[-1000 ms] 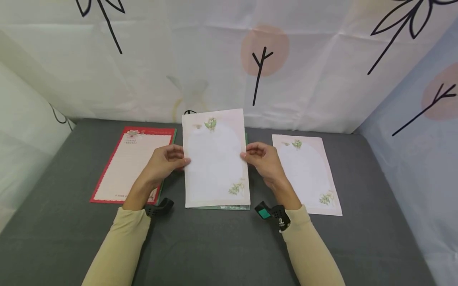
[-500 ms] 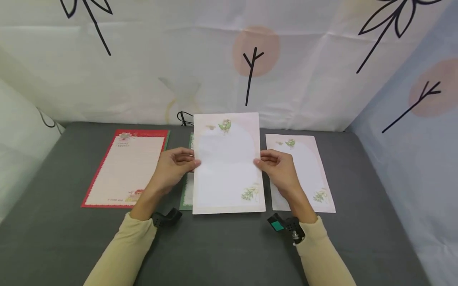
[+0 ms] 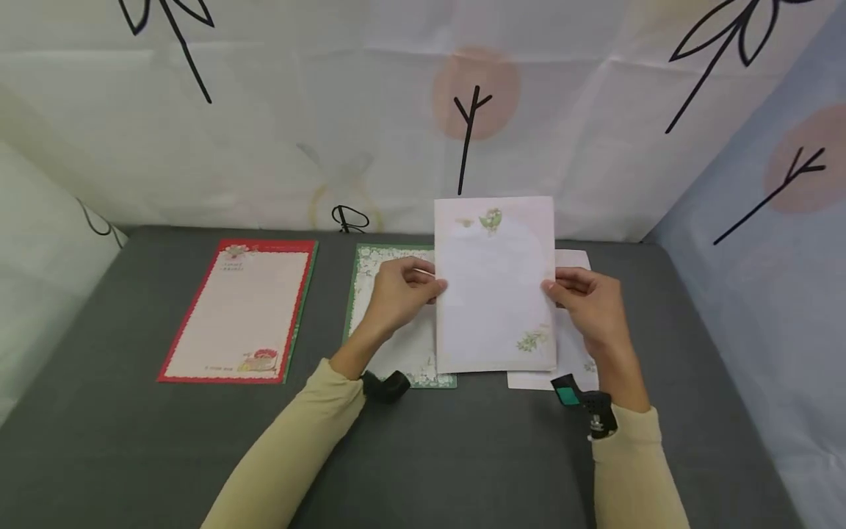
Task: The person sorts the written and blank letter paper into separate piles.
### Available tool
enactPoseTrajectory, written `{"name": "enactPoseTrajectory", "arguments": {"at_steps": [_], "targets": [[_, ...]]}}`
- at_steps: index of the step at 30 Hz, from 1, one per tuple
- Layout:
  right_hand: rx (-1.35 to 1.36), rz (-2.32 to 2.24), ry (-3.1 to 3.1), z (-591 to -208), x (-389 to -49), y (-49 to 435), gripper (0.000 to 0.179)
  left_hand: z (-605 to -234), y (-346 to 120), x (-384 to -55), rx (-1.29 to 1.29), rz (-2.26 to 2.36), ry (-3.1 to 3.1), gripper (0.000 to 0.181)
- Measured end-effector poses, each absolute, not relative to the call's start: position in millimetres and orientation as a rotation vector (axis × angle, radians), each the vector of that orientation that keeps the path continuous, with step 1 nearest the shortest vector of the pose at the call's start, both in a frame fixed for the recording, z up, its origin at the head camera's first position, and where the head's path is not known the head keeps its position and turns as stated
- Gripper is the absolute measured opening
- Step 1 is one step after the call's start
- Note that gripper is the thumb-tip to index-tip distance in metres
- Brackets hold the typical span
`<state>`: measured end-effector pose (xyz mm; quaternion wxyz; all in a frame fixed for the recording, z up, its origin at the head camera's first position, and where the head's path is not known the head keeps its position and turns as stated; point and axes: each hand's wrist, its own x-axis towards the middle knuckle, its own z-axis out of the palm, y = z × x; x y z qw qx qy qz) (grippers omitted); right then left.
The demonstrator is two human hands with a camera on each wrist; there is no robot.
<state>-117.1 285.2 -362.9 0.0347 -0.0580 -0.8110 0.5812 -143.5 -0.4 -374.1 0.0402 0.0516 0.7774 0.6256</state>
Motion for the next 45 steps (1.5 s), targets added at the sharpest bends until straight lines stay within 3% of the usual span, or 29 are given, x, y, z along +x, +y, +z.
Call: {"name": "enactPoseTrajectory", "arguments": {"at_steps": [3, 9, 15, 21, 24, 29, 34, 37, 45], "targets": [[-0.326, 1.693, -2.541, -363.2, -117.9, 302.6, 0.027, -376.5, 24.8, -151.8, 0.155, 1.872, 2.397, 0.019], [-0.676, 1.507, -2.595, -367.4, -120.3, 322.8, 0.05, -386.1, 67.0, -155.5, 0.149, 1.796, 2.44, 0.018], [-0.891, 1.448, -2.587, -374.8, -121.7, 336.9, 0.052, -395.8, 96.9, -154.5, 0.141, 1.705, 2.532, 0.016], [-0.972, 1.397, -2.612, -385.8, -121.5, 345.7, 0.052, -402.8, 112.3, -155.1, 0.172, 1.527, 2.646, 0.018], [-0.97, 1.37, -2.644, -390.9, -120.9, 347.3, 0.051, -403.8, 115.8, -155.1, 0.201, 1.415, 2.701, 0.003], [-0.943, 1.333, -2.718, -392.6, -118.6, 345.5, 0.052, -402.2, 119.0, -155.3, 0.216, 1.295, 2.74, 0.034], [-0.926, 1.279, -2.781, -389.0, -116.5, 340.9, 0.054, -402.3, 120.8, -154.8, 0.15, 1.258, 2.77, 0.007], [-0.944, 1.278, -2.777, -387.6, -116.3, 338.6, 0.055, -402.5, 121.2, -154.7, 0.126, 1.25, 2.784, 0.026], [-0.99, 1.211, -2.753, -389.0, -116.1, 338.2, 0.055, -403.4, 121.0, -154.9, 0.135, 1.293, 2.747, 0.029]]}}
